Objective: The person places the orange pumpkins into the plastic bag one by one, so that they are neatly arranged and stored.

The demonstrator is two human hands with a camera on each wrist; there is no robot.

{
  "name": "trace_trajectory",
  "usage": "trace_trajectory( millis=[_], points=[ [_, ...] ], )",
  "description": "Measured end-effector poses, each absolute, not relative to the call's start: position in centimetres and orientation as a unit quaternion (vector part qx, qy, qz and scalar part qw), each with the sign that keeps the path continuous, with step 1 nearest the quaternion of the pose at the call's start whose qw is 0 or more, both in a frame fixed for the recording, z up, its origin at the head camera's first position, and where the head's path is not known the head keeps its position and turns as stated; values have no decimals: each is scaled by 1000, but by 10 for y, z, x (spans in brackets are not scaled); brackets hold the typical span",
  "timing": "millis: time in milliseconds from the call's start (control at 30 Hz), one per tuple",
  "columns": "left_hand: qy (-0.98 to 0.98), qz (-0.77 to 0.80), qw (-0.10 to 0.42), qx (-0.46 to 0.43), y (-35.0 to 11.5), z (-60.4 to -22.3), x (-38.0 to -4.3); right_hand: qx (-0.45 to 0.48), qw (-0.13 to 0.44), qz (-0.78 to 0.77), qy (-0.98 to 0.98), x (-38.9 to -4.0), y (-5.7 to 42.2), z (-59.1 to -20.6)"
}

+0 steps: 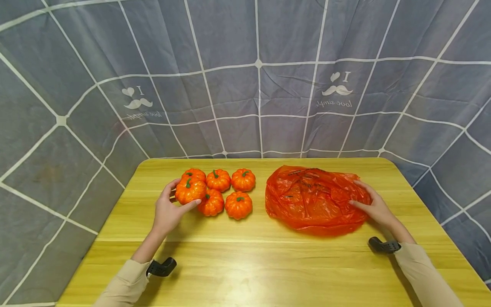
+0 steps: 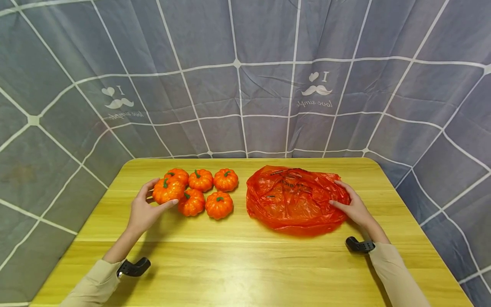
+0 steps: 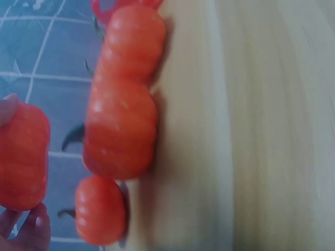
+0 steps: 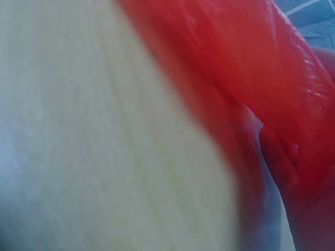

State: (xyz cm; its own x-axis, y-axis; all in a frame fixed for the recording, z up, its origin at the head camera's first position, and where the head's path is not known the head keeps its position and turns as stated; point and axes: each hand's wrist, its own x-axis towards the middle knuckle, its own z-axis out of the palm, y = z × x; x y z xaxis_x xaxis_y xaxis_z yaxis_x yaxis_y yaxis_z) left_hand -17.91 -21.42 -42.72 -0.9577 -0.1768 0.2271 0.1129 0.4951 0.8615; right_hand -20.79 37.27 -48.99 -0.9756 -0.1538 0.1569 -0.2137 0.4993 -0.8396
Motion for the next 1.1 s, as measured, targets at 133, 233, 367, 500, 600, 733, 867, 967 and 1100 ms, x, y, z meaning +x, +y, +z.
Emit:
trace_trajectory(
  millis=[133, 233, 367, 500, 600, 733, 867, 967, 1100],
  points=[
    [-848, -509, 146, 7, -203, -420, -178, 105, 28, 498, -860, -208, 373, -491],
    [-848, -511, 140, 1, -194, -414, -176, 110, 29, 500, -859, -208, 372, -490],
    [-850, -511, 125, -7, -182, -408, -176, 117, 29, 502, -856, -209, 372, -489],
    [-850, -514, 111, -11, -170, -404, -176, 117, 30, 502, -856, -210, 371, -489],
    [-850, -518, 97, -12, -161, -400, -175, 116, 29, 505, -855, -210, 371, -489],
    [-845, -529, 76, -27, -149, -397, -176, 118, 27, 513, -850, -210, 370, -489],
    [-836, -542, 67, -56, -137, -396, -178, 119, 27, 515, -848, -209, 370, -489],
    [-833, -545, 66, -68, -128, -395, -180, 120, 28, 514, -849, -209, 370, -490],
    [-832, -547, 59, -74, -114, -394, -182, 121, 31, 510, -851, -209, 372, -491]
  ],
)
